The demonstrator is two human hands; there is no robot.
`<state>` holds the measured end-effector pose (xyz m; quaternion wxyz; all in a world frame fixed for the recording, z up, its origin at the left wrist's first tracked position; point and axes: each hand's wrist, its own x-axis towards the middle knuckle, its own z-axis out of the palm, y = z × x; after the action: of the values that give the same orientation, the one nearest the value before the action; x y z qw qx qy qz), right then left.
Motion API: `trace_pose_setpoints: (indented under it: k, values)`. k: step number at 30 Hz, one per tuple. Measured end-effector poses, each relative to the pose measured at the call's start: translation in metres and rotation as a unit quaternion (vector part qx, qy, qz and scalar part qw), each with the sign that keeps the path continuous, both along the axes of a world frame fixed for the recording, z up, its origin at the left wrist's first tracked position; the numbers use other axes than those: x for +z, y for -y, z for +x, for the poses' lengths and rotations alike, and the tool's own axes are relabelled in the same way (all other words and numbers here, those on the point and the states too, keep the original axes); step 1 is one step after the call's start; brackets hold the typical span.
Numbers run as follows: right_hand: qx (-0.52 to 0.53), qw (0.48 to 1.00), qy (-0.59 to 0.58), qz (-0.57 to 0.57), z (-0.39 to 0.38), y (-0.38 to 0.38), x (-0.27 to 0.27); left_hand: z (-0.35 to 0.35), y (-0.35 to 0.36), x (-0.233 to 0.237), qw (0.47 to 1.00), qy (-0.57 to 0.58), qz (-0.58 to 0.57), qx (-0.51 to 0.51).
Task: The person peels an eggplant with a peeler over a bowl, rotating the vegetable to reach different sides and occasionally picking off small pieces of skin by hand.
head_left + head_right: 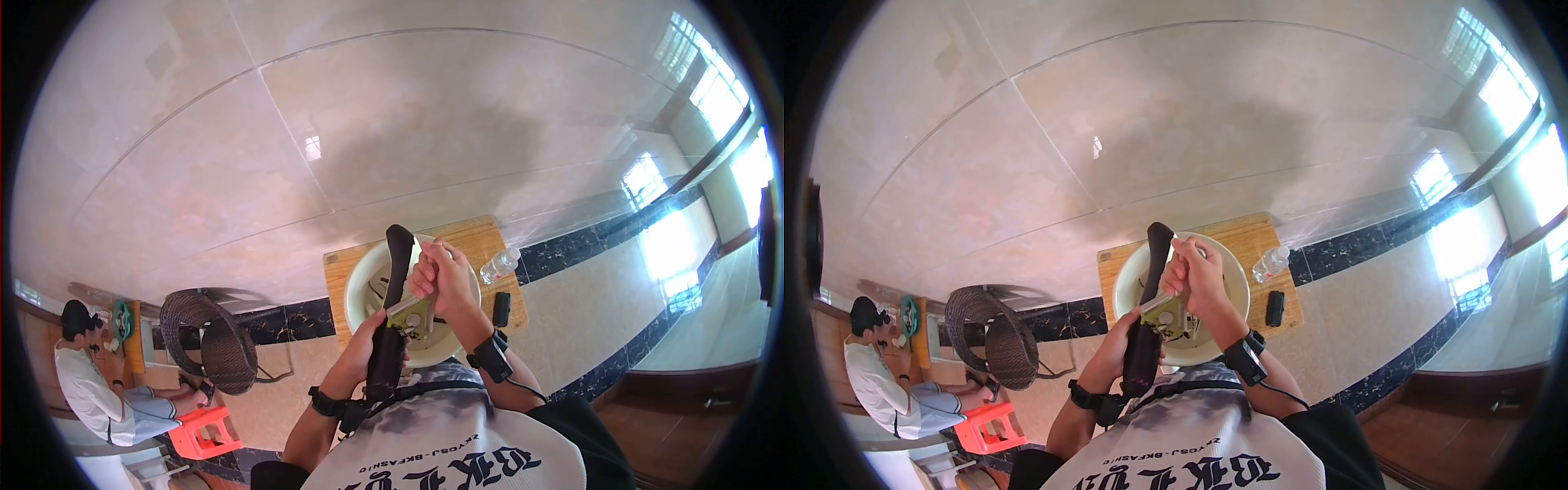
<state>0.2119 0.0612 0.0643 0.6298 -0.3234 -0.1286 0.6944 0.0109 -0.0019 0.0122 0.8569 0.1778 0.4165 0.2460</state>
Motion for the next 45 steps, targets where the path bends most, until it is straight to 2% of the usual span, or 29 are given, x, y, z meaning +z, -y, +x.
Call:
trace_pose_setpoints:
  k: [3, 5, 8, 11, 17, 22, 26, 31, 34, 38, 41, 45]
  values:
    - [0.013, 1.0, -0.024, 0.015, -0.004, 0.002, -0.007, 0.0, 0.001, -0.004, 1.0, -0.017, 0.014, 0.007]
    - [-0.015, 1.0, 0.005, 0.018, -0.007, 0.004, -0.005, 0.001, 0.001, -0.002, 0.999, -0.032, 0.016, 0.012]
    - [-0.034, 0.999, 0.028, 0.025, -0.01, 0.006, 0.002, 0.006, 0.0, 0.015, 0.996, -0.047, 0.077, 0.023]
    - [-0.047, 0.997, 0.042, 0.032, -0.008, 0.008, 0.002, 0.004, -0.002, 0.009, 0.994, -0.04, 0.104, 0.006]
    - [-0.125, 0.988, 0.081, 0.033, 0.007, 0.001, 0.001, 0.003, 0.004, 0.012, 0.994, -0.045, 0.097, 0.001]
    - [-0.14, 0.988, 0.04, 0.06, 0.033, -0.014, -0.016, 0.005, 0.01, 0.01, 0.998, -0.047, 0.031, -0.01]
    - [-0.217, 0.973, 0.07, 0.033, 0.045, -0.023, -0.028, 0.001, 0.01, -0.003, 1.0, -0.013, -0.02, -0.004]
    - [-0.269, 0.962, 0.044, 0.02, 0.085, -0.038, -0.038, -0.007, 0.013, 0.007, 0.999, 0.0, 0.03, 0.014]
    - [-0.235, 0.97, 0.06, 0.008, 0.075, -0.031, -0.037, -0.005, 0.012, 0.008, 0.994, -0.017, 0.105, 0.025]
    - [-0.127, 0.992, 0.002, 0.005, 0.045, -0.007, -0.018, 0.001, 0.011, 0.005, 0.982, -0.062, 0.177, 0.025]
    - [-0.058, 0.998, -0.031, 0.006, 0.027, 0.001, -0.007, 0.009, 0.015, 0.024, 0.992, -0.006, 0.12, 0.047]
    - [-0.008, 0.999, -0.049, 0.017, 0.017, 0.005, -0.006, 0.005, 0.016, 0.021, 0.991, 0.006, 0.131, 0.01]
